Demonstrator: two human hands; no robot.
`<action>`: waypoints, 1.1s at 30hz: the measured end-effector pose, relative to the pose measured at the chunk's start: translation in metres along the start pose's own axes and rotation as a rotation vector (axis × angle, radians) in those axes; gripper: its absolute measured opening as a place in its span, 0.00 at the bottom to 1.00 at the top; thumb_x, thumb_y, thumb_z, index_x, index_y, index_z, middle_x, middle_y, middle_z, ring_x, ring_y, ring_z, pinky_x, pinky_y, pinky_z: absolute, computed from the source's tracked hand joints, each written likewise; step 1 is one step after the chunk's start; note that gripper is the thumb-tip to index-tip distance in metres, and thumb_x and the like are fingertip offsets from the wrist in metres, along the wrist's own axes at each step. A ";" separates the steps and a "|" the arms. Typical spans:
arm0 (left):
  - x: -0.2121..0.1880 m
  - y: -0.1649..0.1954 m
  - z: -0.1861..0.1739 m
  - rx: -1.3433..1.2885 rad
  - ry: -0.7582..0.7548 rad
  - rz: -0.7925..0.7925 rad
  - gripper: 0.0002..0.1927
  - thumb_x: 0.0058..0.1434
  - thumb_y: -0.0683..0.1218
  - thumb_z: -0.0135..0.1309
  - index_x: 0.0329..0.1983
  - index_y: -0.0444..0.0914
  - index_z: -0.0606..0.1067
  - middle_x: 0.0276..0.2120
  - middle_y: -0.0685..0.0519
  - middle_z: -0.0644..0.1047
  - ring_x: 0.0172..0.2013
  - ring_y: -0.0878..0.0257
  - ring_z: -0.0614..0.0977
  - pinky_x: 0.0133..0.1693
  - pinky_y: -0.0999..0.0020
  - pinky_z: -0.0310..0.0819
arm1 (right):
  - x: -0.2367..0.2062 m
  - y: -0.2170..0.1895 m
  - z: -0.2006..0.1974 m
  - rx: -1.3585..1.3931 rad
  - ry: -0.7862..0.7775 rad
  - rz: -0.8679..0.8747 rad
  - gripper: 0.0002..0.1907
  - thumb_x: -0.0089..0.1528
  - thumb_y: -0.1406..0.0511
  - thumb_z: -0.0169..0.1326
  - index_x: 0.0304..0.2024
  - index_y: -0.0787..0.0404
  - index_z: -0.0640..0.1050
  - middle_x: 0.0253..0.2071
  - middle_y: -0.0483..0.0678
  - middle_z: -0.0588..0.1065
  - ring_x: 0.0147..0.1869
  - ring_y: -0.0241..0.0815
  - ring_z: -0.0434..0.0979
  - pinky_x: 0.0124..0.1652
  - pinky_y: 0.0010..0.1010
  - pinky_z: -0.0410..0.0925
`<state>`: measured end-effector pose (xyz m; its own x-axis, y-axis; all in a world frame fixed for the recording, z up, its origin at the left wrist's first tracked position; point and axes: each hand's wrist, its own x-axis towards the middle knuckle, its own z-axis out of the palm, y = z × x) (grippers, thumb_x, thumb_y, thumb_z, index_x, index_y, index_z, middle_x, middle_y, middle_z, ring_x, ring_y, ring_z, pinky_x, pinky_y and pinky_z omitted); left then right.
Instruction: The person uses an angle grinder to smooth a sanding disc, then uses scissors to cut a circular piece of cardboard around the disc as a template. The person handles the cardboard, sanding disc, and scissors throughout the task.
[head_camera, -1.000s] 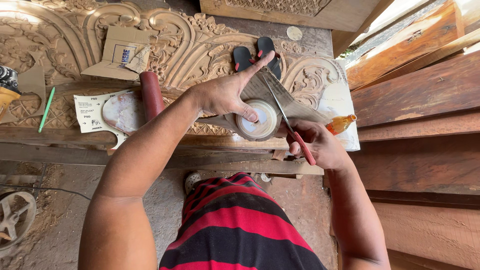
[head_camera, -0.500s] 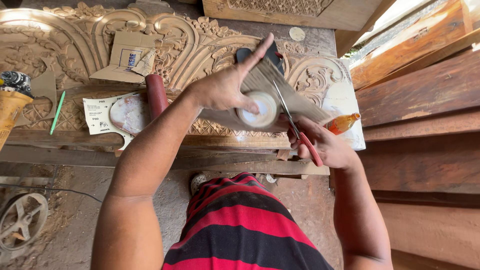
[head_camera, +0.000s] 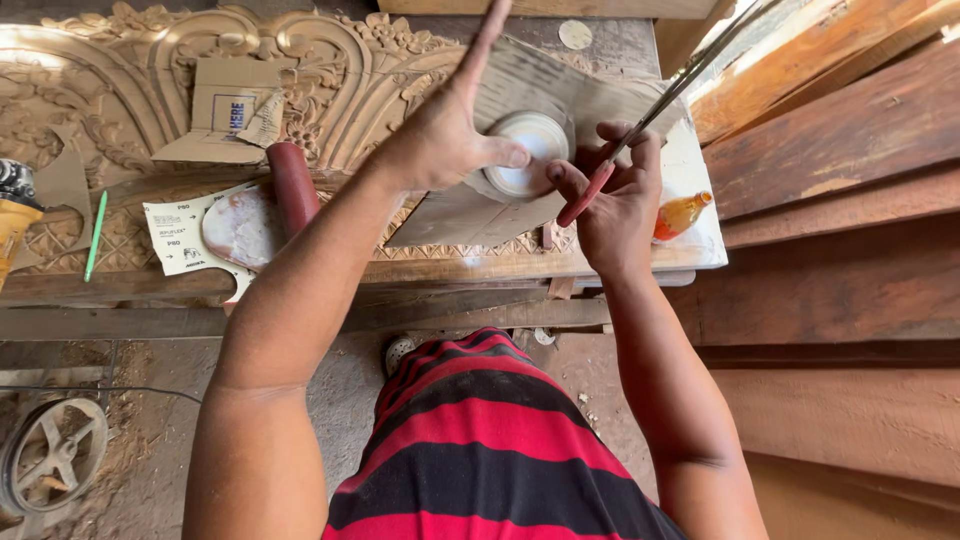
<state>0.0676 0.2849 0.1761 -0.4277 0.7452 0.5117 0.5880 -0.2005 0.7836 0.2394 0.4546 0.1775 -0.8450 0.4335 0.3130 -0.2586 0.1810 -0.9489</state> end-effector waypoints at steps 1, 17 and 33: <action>0.001 -0.001 0.002 0.008 -0.005 -0.023 0.72 0.56 0.40 0.78 0.80 0.51 0.30 0.80 0.43 0.32 0.82 0.49 0.38 0.82 0.51 0.35 | 0.003 0.001 0.004 0.095 -0.001 0.002 0.26 0.64 0.75 0.65 0.57 0.62 0.64 0.43 0.48 0.74 0.44 0.35 0.75 0.43 0.25 0.72; -0.055 0.013 0.092 -0.631 0.371 -0.418 0.17 0.68 0.54 0.59 0.46 0.35 0.76 0.37 0.49 0.81 0.37 0.65 0.82 0.43 0.72 0.82 | 0.022 0.007 0.005 0.459 0.111 -0.025 0.22 0.64 0.79 0.64 0.53 0.63 0.67 0.46 0.46 0.68 0.44 0.35 0.70 0.43 0.25 0.67; -0.049 -0.001 0.053 -0.793 0.767 -0.201 0.26 0.56 0.45 0.70 0.55 0.32 0.74 0.47 0.44 0.82 0.48 0.55 0.85 0.48 0.59 0.86 | -0.051 0.016 -0.031 0.260 -0.411 0.228 0.35 0.62 0.60 0.67 0.66 0.66 0.67 0.50 0.49 0.76 0.52 0.38 0.76 0.53 0.28 0.71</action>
<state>0.1244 0.2829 0.1314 -0.9364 0.2752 0.2176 -0.0260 -0.6730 0.7392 0.2934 0.4630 0.1477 -0.9934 0.0452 0.1051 -0.1100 -0.1245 -0.9861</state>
